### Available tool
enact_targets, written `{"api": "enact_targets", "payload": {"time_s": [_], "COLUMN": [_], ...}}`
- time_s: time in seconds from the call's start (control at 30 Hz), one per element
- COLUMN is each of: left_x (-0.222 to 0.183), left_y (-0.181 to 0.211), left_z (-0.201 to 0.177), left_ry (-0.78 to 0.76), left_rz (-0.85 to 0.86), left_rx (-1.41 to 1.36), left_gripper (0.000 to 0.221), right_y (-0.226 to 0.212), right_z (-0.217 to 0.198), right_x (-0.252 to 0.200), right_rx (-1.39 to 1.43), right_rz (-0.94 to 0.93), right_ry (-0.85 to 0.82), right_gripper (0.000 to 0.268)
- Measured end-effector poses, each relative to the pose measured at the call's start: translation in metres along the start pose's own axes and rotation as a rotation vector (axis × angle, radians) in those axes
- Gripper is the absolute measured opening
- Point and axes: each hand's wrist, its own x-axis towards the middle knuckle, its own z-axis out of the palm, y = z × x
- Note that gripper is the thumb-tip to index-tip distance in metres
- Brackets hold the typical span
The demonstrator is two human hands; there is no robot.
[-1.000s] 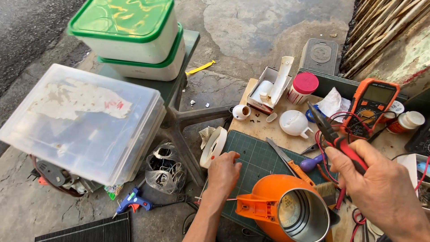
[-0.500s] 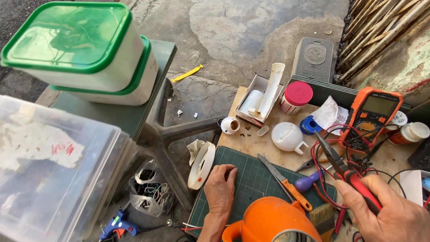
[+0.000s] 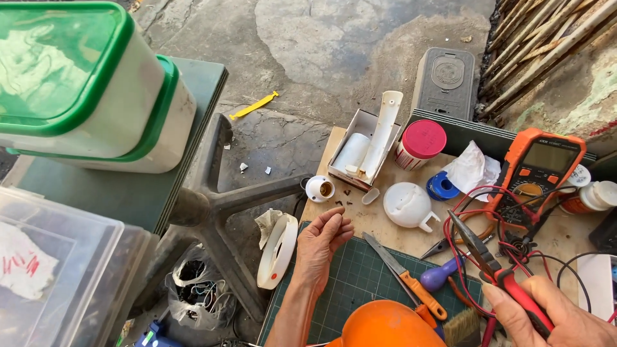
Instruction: Repairing an orange electric kettle by disassembling the base, stripping wires, and checking electrical connections with a multimeter.
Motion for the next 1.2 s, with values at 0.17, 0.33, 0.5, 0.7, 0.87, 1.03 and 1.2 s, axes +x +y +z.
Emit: {"api": "enact_targets", "payload": {"time_s": [0.17, 0.33, 0.5, 0.7, 0.87, 1.03, 1.2], "left_x": [-0.011, -0.016, -0.013, -0.006, -0.005, -0.003, 0.000], "left_y": [0.013, 0.016, 0.012, 0.001, 0.001, -0.001, -0.002], "left_z": [0.013, 0.016, 0.015, 0.011, 0.010, 0.009, 0.008], "left_ry": [-0.009, 0.002, 0.004, -0.028, -0.025, -0.014, 0.003], "left_rz": [-0.037, -0.027, -0.027, -0.061, -0.072, -0.074, -0.067], "left_rx": [-0.003, 0.024, 0.012, -0.093, -0.089, -0.096, -0.092], "left_gripper": [0.044, 0.046, 0.037, 0.037, 0.033, 0.032, 0.029], "right_y": [-0.007, -0.012, -0.015, -0.018, -0.018, -0.019, -0.023], "right_z": [0.004, 0.002, 0.002, 0.003, 0.006, 0.006, 0.003], "right_x": [-0.005, -0.007, -0.004, -0.005, -0.003, -0.004, -0.004], "right_rx": [-0.058, -0.080, -0.080, -0.093, -0.139, -0.160, -0.187], "right_rz": [0.003, -0.015, 0.003, -0.014, -0.012, -0.021, -0.010], "right_ry": [0.029, 0.021, -0.005, 0.021, -0.015, -0.011, -0.043], "right_gripper": [0.038, 0.046, 0.045, 0.040, 0.047, 0.045, 0.043]}}
